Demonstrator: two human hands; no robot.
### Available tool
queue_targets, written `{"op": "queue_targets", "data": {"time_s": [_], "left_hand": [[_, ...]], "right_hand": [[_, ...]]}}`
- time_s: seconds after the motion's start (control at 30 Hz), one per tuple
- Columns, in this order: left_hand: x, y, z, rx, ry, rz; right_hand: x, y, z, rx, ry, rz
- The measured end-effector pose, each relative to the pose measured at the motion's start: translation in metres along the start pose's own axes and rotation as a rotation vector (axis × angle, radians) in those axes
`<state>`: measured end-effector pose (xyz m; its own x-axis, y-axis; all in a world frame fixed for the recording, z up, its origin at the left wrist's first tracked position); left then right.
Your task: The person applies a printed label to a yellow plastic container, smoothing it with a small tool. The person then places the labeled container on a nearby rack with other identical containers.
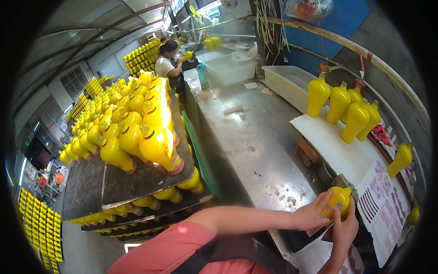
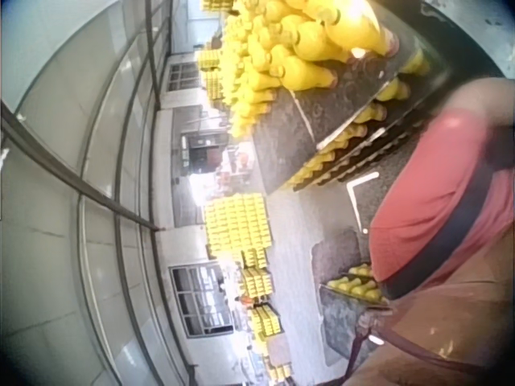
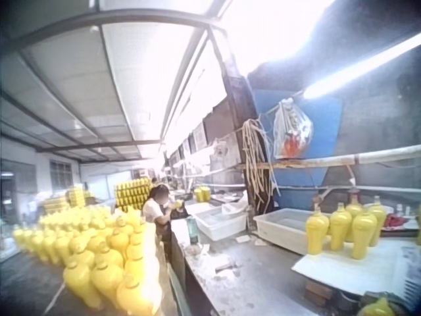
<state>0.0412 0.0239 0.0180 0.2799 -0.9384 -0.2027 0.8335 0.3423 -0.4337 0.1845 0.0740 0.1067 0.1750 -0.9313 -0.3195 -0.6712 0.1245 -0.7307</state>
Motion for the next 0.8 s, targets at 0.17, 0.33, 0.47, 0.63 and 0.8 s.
{"op": "queue_targets", "data": {"time_s": [0.17,0.33,0.47,0.63,0.8], "left_hand": [[0.002,0.003,-0.005,0.011,0.007,0.009],[0.007,-0.003,0.003,-0.014,-0.002,0.023],[0.022,-0.006,0.009,-0.166,0.043,0.068],[0.045,-0.013,0.010,-0.230,0.114,0.075],[0.061,-0.020,0.014,-0.333,0.255,0.053]], "right_hand": [[-0.007,0.002,0.002,-0.046,-0.114,0.000],[-0.007,0.009,0.013,-0.166,-0.133,0.002],[-0.006,0.010,0.018,-0.138,-0.125,-0.001],[-0.007,0.008,0.018,-0.179,-0.148,0.001],[-0.008,0.008,0.021,-0.161,-0.122,-0.009]]}}
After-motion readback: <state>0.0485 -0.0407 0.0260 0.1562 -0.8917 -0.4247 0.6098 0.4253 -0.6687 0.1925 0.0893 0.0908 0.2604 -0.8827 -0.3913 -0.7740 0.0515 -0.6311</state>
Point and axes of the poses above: each hand's wrist, its own x-axis away from the middle knuckle, its own y-axis out of the palm, z = x × y, the point moved 4 cm from there along -x, towards the middle knuckle, and after that the axes turned 13 degrees about z, right-handed, at the moved point
